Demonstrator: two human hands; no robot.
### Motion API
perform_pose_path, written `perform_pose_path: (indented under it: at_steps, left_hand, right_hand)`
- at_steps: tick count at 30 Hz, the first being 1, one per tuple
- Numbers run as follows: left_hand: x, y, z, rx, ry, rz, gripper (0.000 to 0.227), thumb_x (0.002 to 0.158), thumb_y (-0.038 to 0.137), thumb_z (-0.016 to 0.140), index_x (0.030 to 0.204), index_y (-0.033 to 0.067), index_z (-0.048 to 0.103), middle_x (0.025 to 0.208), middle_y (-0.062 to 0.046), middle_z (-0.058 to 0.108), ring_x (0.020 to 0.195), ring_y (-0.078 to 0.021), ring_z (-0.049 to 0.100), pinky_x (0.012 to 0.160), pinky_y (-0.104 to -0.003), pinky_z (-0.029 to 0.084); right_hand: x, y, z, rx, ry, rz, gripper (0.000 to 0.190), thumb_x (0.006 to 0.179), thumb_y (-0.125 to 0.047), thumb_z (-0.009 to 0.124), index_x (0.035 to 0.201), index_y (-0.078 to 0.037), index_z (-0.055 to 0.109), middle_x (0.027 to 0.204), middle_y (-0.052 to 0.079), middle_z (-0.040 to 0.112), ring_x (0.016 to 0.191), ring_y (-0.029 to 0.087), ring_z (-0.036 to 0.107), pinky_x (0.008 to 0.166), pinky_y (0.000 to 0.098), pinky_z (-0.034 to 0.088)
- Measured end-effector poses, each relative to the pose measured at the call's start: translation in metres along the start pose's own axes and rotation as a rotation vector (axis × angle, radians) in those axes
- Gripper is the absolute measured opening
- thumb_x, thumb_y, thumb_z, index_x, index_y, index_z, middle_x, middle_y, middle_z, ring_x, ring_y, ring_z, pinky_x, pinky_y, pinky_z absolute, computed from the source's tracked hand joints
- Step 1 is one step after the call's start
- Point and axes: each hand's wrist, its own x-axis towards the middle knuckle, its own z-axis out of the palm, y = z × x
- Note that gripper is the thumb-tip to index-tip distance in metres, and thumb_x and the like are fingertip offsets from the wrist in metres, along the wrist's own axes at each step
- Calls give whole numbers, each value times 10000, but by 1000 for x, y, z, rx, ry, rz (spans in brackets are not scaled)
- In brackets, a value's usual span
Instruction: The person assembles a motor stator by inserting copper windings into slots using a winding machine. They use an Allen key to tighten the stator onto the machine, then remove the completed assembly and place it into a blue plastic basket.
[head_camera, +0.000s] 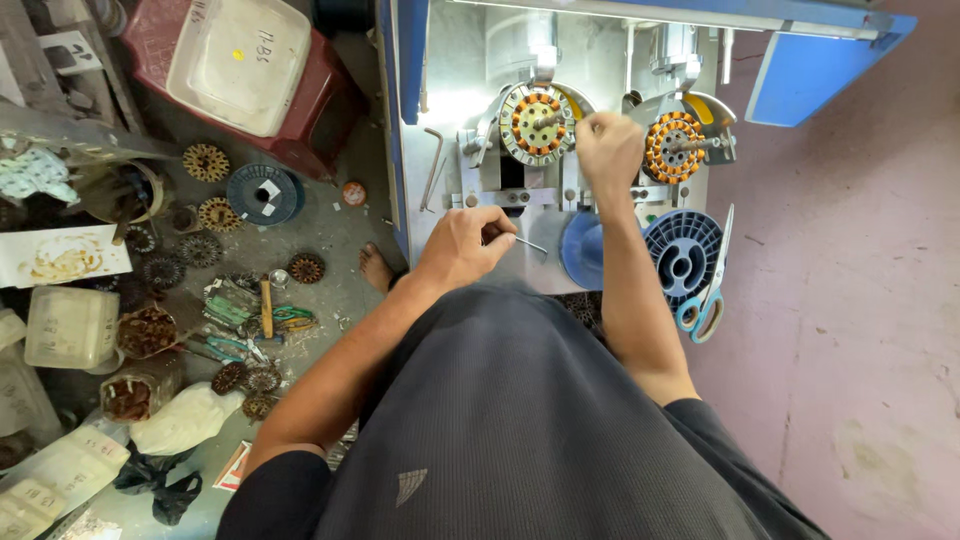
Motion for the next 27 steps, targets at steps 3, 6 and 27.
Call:
perform_pose_path:
  at_steps: [3, 6, 27]
  left_hand:
    - [-1, 2, -6, -12, 45, -65, 142, 841, 155, 734, 923, 44, 765, 813, -106, 783, 736, -217, 769, 707, -335, 590]
    - [3, -1, -3, 17, 3, -91, 151, 836, 165, 740, 930, 49, 764, 809, -110, 778, 741, -224, 765, 704, -338, 585]
    - [5, 0, -6, 31, -11, -94, 150, 839, 164, 739, 928, 47, 765, 812, -115, 780, 747, -230, 770, 713, -346, 592]
  right_hand:
    - [-35, -27, 14, -225, 35, -354, 140, 885, -192, 741, 817, -72, 768, 764, 129, 722, 654, 294, 678, 601, 415, 522]
    - [-21, -40, 18, -139, -48, -324, 162, 912, -179, 725, 820, -51, 765, 734, 138, 716, 623, 296, 673, 578, 420, 513]
    - [-19, -15, -5, -108, 35, -297, 92, 852, -140, 719, 825, -91, 792, 662, 81, 694, 539, 195, 625, 514, 332, 484]
